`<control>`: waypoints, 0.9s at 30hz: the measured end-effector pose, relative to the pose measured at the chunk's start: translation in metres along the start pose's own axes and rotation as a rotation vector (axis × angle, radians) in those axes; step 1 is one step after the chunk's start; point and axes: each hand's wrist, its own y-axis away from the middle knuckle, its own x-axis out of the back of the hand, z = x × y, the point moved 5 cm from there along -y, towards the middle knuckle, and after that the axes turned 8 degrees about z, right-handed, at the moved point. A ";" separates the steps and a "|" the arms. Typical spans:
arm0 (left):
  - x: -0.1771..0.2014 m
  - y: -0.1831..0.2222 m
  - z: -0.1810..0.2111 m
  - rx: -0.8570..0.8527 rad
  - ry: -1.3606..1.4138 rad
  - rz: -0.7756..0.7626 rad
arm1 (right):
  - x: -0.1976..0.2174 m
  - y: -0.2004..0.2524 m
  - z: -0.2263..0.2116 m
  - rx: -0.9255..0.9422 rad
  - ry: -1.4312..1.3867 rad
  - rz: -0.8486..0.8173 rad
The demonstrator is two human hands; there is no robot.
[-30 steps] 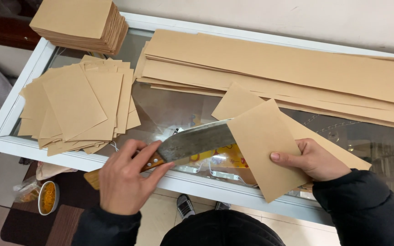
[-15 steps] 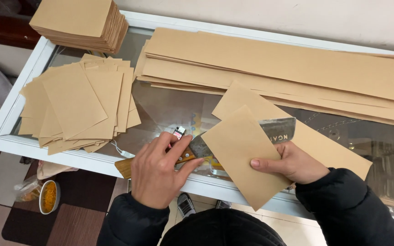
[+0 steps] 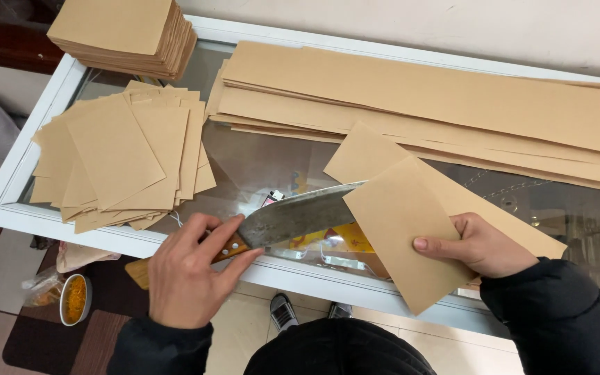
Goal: Folding and cutting long strips of brown paper into smaller rectangular pieces to prepare paper bags for bakery items.
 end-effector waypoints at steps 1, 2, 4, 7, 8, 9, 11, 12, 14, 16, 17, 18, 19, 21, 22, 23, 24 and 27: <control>-0.003 -0.001 0.005 0.001 0.000 0.000 | -0.004 0.001 -0.001 0.000 0.001 -0.001; -0.007 -0.002 0.012 -0.019 0.017 -0.017 | -0.008 0.003 -0.001 -0.002 -0.012 -0.007; -0.017 -0.004 0.024 -0.037 0.034 -0.035 | -0.015 0.001 0.001 -0.005 -0.023 -0.015; -0.032 -0.008 0.045 -0.052 0.052 -0.070 | -0.029 -0.003 0.007 0.014 -0.021 -0.107; -0.032 -0.012 0.051 -0.053 0.084 -0.038 | -0.034 -0.002 0.008 0.021 -0.026 -0.132; -0.031 -0.015 0.058 -0.054 0.116 -0.006 | -0.039 -0.001 0.008 0.029 -0.031 -0.157; -0.032 -0.017 0.059 -0.058 0.109 -0.012 | -0.045 0.005 0.004 0.040 -0.013 -0.175; -0.032 -0.019 0.061 -0.061 0.102 -0.017 | -0.048 0.009 0.002 0.051 0.005 -0.193; -0.030 -0.019 0.060 -0.053 0.107 -0.026 | -0.048 0.014 -0.001 0.010 -0.003 -0.166; -0.027 -0.018 0.057 -0.045 0.112 -0.035 | -0.044 0.012 0.002 -0.031 -0.010 -0.141; -0.025 -0.018 0.054 -0.040 0.096 -0.035 | -0.042 0.008 0.003 0.009 -0.001 -0.170; -0.023 -0.017 0.052 -0.033 0.080 -0.035 | -0.039 0.005 0.004 0.050 0.009 -0.199; -0.021 -0.016 0.047 -0.033 0.080 -0.035 | -0.036 0.004 0.005 0.050 0.009 -0.199; -0.016 -0.013 0.037 -0.029 0.052 -0.047 | -0.027 0.001 0.007 0.023 -0.005 -0.147; -0.012 -0.011 0.031 -0.028 0.052 -0.048 | -0.024 0.001 0.008 0.023 -0.004 -0.147; -0.009 -0.009 0.024 -0.017 0.035 -0.047 | -0.019 0.000 0.009 0.011 0.007 -0.120; -0.006 -0.007 0.017 -0.006 0.018 -0.045 | -0.014 -0.001 0.009 0.000 0.018 -0.092; 0.001 -0.001 0.000 0.002 0.008 -0.044 | -0.003 -0.005 0.012 0.031 0.023 -0.098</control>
